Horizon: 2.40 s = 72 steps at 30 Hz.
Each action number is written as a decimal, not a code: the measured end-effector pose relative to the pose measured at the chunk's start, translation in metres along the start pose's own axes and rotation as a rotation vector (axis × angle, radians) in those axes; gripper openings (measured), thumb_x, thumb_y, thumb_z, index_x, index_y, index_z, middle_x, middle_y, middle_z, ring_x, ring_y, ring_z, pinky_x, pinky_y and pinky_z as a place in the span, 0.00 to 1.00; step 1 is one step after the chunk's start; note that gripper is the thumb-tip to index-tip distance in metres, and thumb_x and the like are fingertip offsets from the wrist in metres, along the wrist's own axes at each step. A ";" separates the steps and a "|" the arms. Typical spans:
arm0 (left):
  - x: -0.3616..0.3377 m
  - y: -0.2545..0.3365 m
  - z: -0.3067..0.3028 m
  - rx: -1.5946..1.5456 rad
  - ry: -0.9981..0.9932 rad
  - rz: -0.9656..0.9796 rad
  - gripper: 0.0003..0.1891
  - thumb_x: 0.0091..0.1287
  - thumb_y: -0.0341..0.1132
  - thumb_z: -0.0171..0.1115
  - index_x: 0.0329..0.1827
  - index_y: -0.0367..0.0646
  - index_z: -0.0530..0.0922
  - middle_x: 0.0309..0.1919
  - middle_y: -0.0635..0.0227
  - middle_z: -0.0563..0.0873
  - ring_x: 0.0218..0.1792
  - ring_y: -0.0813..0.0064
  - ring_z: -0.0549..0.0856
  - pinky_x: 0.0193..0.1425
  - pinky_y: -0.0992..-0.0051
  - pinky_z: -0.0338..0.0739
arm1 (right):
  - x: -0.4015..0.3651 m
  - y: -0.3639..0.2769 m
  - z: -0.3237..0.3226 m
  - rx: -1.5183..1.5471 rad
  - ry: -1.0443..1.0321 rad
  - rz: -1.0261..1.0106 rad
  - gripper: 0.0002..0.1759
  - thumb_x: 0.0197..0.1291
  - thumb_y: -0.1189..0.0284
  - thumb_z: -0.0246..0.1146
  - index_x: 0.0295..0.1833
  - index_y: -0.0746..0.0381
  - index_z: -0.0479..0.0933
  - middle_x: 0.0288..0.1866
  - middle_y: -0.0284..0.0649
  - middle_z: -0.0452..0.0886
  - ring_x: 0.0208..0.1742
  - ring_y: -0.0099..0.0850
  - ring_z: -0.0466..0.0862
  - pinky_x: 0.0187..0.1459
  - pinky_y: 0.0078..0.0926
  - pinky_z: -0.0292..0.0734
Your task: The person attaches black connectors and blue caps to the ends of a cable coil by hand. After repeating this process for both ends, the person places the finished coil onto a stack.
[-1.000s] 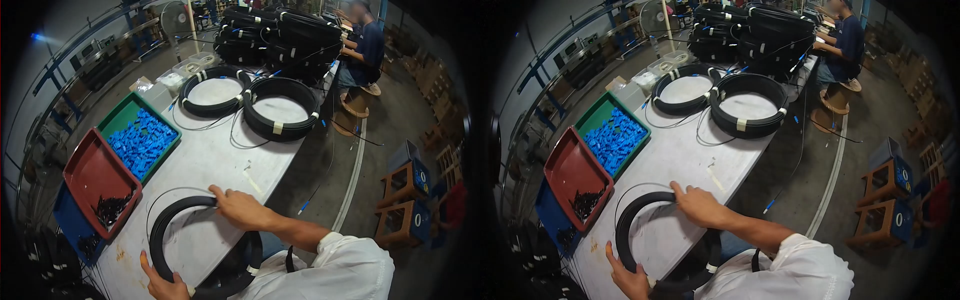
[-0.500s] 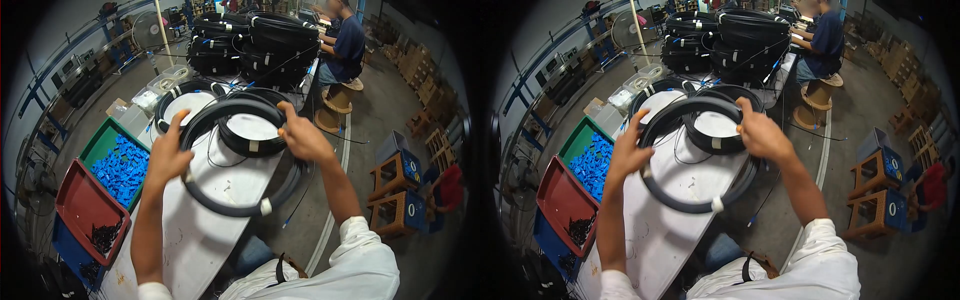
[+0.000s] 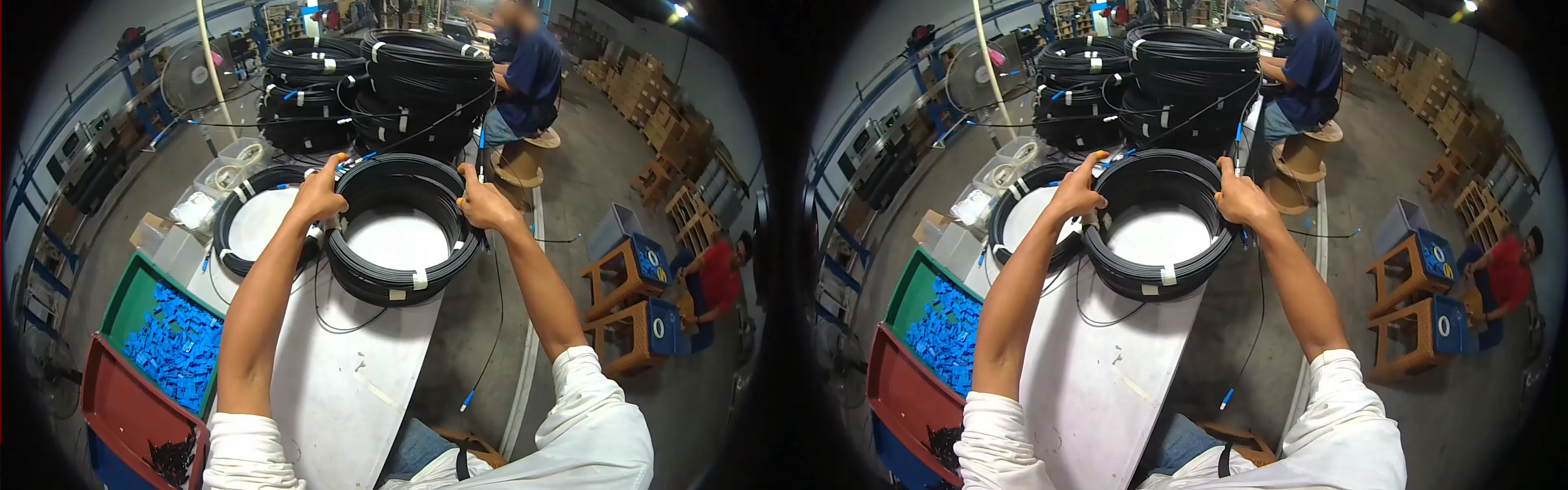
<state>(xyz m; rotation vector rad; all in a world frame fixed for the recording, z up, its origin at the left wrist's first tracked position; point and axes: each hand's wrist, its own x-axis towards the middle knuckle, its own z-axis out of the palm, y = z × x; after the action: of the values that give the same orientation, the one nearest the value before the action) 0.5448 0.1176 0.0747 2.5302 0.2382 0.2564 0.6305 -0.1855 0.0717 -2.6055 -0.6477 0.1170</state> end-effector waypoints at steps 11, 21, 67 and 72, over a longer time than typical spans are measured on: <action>0.005 -0.011 0.002 -0.013 -0.028 -0.066 0.51 0.42 0.24 0.69 0.76 0.55 0.62 0.46 0.47 0.86 0.54 0.46 0.85 0.60 0.57 0.77 | -0.003 -0.002 0.019 0.011 0.069 0.025 0.36 0.68 0.70 0.58 0.75 0.63 0.49 0.47 0.72 0.81 0.57 0.62 0.81 0.59 0.52 0.72; 0.010 -0.026 0.011 0.007 0.056 0.003 0.50 0.45 0.23 0.70 0.77 0.51 0.62 0.31 0.57 0.82 0.38 0.58 0.84 0.46 0.65 0.76 | 0.019 -0.008 0.027 -0.222 0.001 0.067 0.41 0.64 0.75 0.52 0.79 0.62 0.42 0.52 0.71 0.80 0.58 0.61 0.81 0.62 0.49 0.73; -0.396 -0.006 -0.051 -0.181 0.401 0.011 0.15 0.64 0.25 0.59 0.55 0.38 0.79 0.48 0.58 0.87 0.44 0.61 0.87 0.53 0.65 0.80 | -0.256 -0.179 0.124 0.779 -0.644 -1.046 0.13 0.62 0.77 0.65 0.51 0.70 0.78 0.45 0.46 0.84 0.43 0.31 0.84 0.46 0.29 0.78; -0.595 0.036 -0.011 -0.009 0.623 -0.498 0.09 0.65 0.25 0.58 0.46 0.38 0.83 0.43 0.59 0.89 0.47 0.58 0.87 0.54 0.65 0.79 | -0.307 -0.198 0.189 0.868 -1.011 -0.976 0.09 0.65 0.74 0.67 0.45 0.70 0.80 0.39 0.43 0.86 0.38 0.28 0.85 0.44 0.25 0.79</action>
<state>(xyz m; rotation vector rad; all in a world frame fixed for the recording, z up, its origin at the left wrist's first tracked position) -0.0288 -0.0397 0.0265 2.2181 1.0781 0.8263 0.2394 -0.0950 -0.0175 -1.0782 -1.6333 1.1147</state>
